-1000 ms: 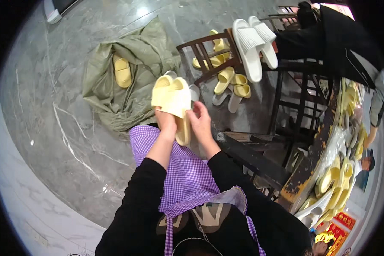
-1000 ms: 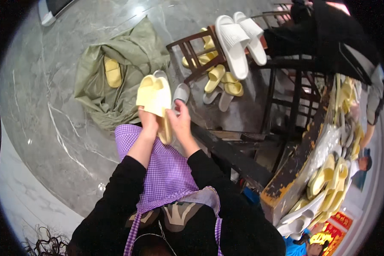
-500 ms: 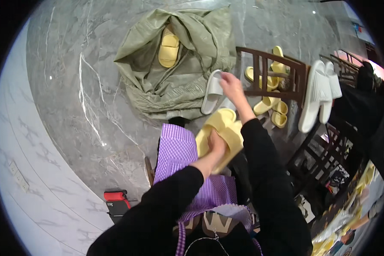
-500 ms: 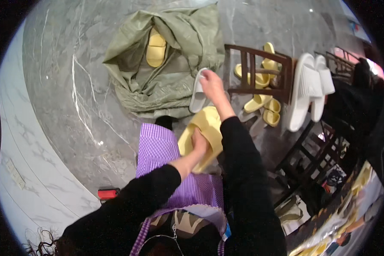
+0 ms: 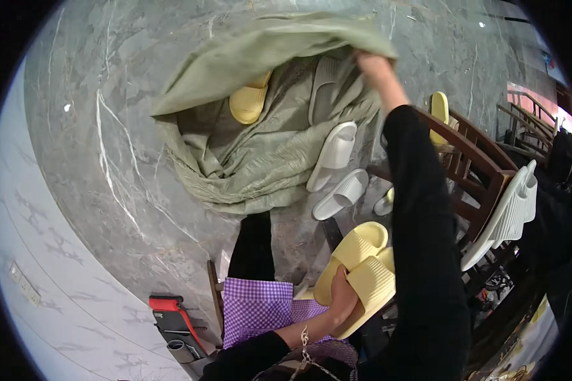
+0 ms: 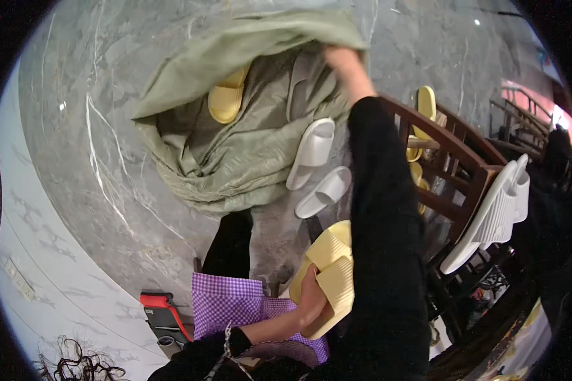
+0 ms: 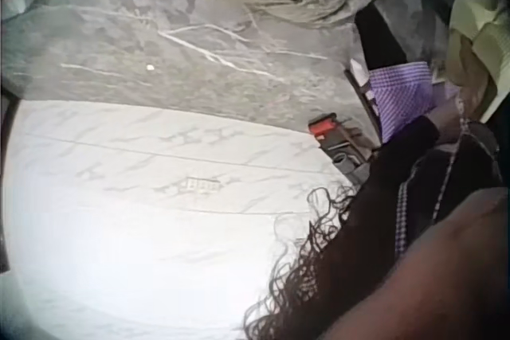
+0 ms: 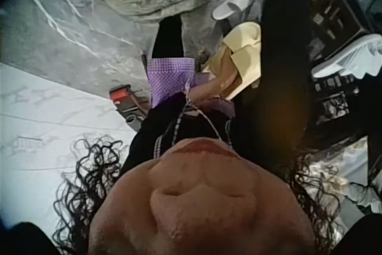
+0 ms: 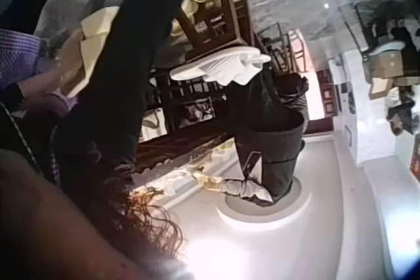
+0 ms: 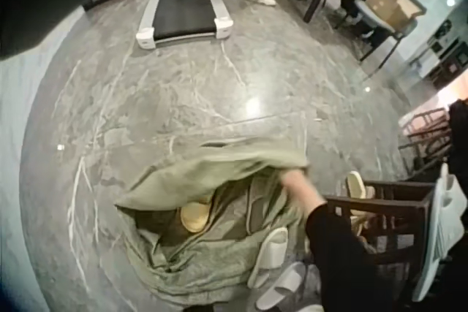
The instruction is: The person pairs slippers and fastens them together by hand using plastic tag fasteners, retrieving slippers from a bag and from a table.
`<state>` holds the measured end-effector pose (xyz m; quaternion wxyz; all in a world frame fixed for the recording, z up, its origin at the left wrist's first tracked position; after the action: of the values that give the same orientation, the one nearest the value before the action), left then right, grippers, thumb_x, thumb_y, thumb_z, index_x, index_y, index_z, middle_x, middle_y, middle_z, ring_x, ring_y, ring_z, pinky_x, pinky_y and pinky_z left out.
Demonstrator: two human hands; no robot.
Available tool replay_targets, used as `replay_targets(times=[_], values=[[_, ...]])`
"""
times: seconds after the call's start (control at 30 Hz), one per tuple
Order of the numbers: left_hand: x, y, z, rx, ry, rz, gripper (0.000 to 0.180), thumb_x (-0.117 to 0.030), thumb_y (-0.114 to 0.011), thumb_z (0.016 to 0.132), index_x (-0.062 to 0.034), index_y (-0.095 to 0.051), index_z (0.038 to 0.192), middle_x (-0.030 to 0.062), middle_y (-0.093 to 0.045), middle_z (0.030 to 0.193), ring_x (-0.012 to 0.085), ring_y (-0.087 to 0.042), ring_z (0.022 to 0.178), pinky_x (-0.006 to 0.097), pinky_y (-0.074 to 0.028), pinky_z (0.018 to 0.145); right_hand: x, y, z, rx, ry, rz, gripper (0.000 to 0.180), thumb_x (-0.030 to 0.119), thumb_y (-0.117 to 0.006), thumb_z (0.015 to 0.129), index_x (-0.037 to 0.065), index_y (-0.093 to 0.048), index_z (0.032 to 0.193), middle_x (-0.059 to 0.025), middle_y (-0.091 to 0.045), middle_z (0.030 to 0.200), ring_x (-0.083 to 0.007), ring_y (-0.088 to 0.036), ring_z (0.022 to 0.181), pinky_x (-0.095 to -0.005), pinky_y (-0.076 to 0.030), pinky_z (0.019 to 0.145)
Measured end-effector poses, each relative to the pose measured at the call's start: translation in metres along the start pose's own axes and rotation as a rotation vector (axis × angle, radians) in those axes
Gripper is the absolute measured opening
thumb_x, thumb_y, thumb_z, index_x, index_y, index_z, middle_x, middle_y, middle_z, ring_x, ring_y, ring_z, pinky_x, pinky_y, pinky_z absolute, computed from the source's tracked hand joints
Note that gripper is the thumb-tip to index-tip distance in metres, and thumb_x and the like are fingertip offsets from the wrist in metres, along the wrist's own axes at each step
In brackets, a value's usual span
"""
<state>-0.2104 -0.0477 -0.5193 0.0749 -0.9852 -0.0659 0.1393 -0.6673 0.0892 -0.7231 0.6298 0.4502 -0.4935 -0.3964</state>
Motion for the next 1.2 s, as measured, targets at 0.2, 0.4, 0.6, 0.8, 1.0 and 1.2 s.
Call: replay_targets(times=[0.2,0.4,0.6,0.8,1.0,1.2], values=[[-0.001,0.005,0.001,0.05,0.055,-0.121,0.02,-0.005,-0.047,0.087,-0.001,-0.047,0.107,0.0068,-0.056,0.094,0.0124,-0.053,0.085,0.026,-0.045,0.071,-0.042,0.051,0.065,0.024,-0.506,0.557,0.036,0.026,-0.051,0.083,0.005,-0.055,0.112,-0.0179,-0.055,0.113,-0.0311,-0.051,0.105,-0.0354,-0.041,0.086],[-0.006,0.005,0.001,0.062,0.146,-0.033,0.017,-0.004,-0.045,0.088,-0.0018,-0.048,0.105,0.0068,-0.056,0.091,0.0123,-0.054,0.083,0.024,-0.045,0.07,0.059,-0.012,0.013,0.428,-0.085,0.19,0.026,0.022,-0.052,0.08,0.003,-0.063,0.095,-0.0171,-0.062,0.094,-0.0339,-0.058,0.088,-0.0402,-0.045,0.08],[0.022,0.01,0.002,0.012,0.252,-0.236,0.017,-0.005,-0.04,0.09,-0.0029,-0.047,0.105,0.0061,-0.055,0.088,0.012,-0.054,0.078,0.024,-0.046,0.067,0.102,-0.084,-0.054,0.325,0.41,-0.309,0.022,0.021,-0.051,0.081,0.005,-0.064,0.089,-0.0139,-0.064,0.09,-0.0286,-0.062,0.086,-0.0424,-0.044,0.081],[0.011,0.009,-0.004,0.05,0.372,-0.348,0.02,-0.007,-0.035,0.092,-0.004,-0.044,0.109,0.0057,-0.054,0.09,0.0113,-0.054,0.077,0.023,-0.046,0.065,0.065,-0.082,-0.088,0.914,0.049,-0.334,0.02,0.019,-0.053,0.078,0.006,-0.058,0.093,-0.016,-0.063,0.087,-0.0303,-0.062,0.086,-0.0453,-0.045,0.079],[-0.015,0.009,-0.003,0.107,0.456,-0.414,0.02,-0.007,-0.036,0.091,-0.0041,-0.043,0.11,0.0058,-0.054,0.091,0.011,-0.053,0.078,0.023,-0.046,0.065,-0.028,-0.085,-0.075,0.4,-0.554,-0.091,0.025,0.022,-0.059,0.073,0.003,-0.061,0.09,-0.0206,-0.062,0.093,-0.0355,-0.059,0.09,-0.045,-0.047,0.076],[-0.029,0.019,-0.002,0.074,0.571,-0.446,0.02,-0.006,-0.036,0.091,-0.0039,-0.044,0.11,0.0058,-0.054,0.093,0.011,-0.053,0.078,0.023,-0.046,0.066,0.001,-0.106,-0.082,0.441,-0.283,-0.262,0.059,0.028,-0.067,0.067,0.004,-0.046,0.116,-0.0167,-0.052,0.117,-0.0355,-0.048,0.109,-0.0451,-0.04,0.087]])
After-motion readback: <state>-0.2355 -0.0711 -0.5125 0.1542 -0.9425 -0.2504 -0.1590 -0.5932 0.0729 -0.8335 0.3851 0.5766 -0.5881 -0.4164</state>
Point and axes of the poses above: each hand's wrist, its own z-axis towards the middle knuckle, its own y-axis out of the back of the hand, x = y × z, the point moved 4 cm from there along z, towards the middle knuckle
